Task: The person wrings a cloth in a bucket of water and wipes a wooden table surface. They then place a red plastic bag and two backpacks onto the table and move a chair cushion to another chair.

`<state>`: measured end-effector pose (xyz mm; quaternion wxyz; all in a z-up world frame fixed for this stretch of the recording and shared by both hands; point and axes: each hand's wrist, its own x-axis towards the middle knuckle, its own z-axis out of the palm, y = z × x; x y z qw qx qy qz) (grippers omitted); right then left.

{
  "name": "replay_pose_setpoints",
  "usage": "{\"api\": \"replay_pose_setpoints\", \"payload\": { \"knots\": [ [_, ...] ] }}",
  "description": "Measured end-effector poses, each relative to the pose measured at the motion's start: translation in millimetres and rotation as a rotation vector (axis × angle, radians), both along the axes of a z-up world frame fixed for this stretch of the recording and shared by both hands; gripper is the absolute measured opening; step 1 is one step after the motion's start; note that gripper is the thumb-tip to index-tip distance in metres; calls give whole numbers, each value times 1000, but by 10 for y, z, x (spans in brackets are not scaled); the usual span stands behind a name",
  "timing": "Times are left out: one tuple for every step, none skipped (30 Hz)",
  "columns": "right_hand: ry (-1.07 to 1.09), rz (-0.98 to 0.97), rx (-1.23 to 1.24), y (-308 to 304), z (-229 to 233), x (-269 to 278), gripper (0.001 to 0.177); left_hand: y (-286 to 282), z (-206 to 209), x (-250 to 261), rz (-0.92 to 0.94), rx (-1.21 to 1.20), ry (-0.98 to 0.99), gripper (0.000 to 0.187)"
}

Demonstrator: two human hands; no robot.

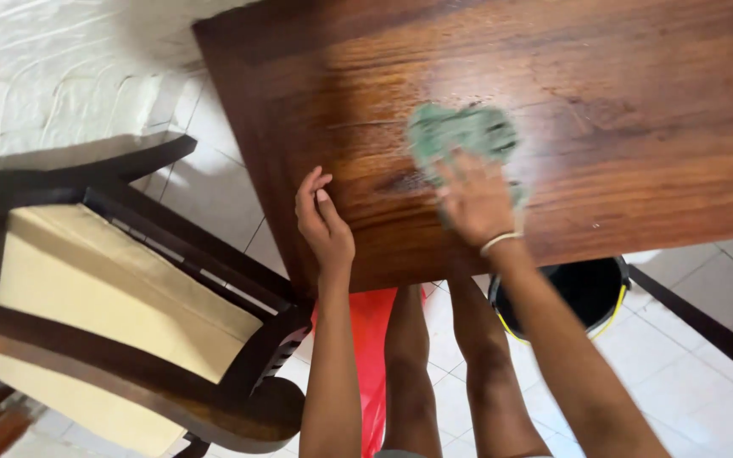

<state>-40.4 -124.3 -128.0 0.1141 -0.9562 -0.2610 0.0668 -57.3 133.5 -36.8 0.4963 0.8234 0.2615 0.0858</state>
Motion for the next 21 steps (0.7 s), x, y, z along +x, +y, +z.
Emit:
{"api": "replay_pose_setpoints", "payload": {
  "knots": [
    [6,-76,13,-298,86,99,52,-69,-8,53,-18,-11,-4,33],
    [11,-152,26,-590,173,191,55,-130,-17,105,-36,-22,-8,33],
    [19,-162,24,-876,207,228,55,-202,-3,132,-46,-24,0,33],
    [20,-229,6,-1155,242,262,57,-265,13,159,-70,-29,1,34],
    [16,-293,-10,-1424,266,326,59,-320,24,202,-90,-32,-3,34],
    [20,-298,-9,-1545,334,281,59,-375,65,181,-95,-32,0,34],
    [120,-477,-28,-1669,393,286,59,-433,91,195,-108,-20,-25,35],
    [223,-655,-44,-1789,452,292,60,-486,118,209,-120,-8,-51,37],
    [223,-657,-44,-1736,445,315,60,-522,102,199,-122,-8,-51,37],
    [261,-725,-77,-1683,434,339,62,-556,81,188,-120,-8,-47,37],
    [305,-791,-113,-1633,433,336,64,-594,71,152,-117,-9,-38,38],
    [311,-793,-116,-1442,376,270,64,-605,60,81,-118,-10,-31,38],
    [208,-751,-178,-1262,299,273,62,-628,20,65,-102,-31,-23,36],
    [106,-708,-239,-1085,221,279,59,-653,-22,50,-86,-52,-14,35],
    [103,-710,-237,-819,228,186,59,-675,-2,60,-88,-51,-17,35],
    [83,-569,-157,-558,228,95,60,-703,11,69,-85,-47,-14,35],
    [78,-431,-77,-280,248,-72,61,-716,55,19,-84,-40,3,35],
    [90,-435,-75,-74,216,-261,61,-733,61,3,-88,-36,15,35],
    [70,-348,-19,131,178,-423,58,-754,56,12,-93,-28,3,35],
    [48,-261,38,330,148,-582,55,-782,55,20,-98,-20,-9,35],
    [47,-269,40,349,152,-679,55,-808,41,41,-106,-18,-11,35]
  ]
}}
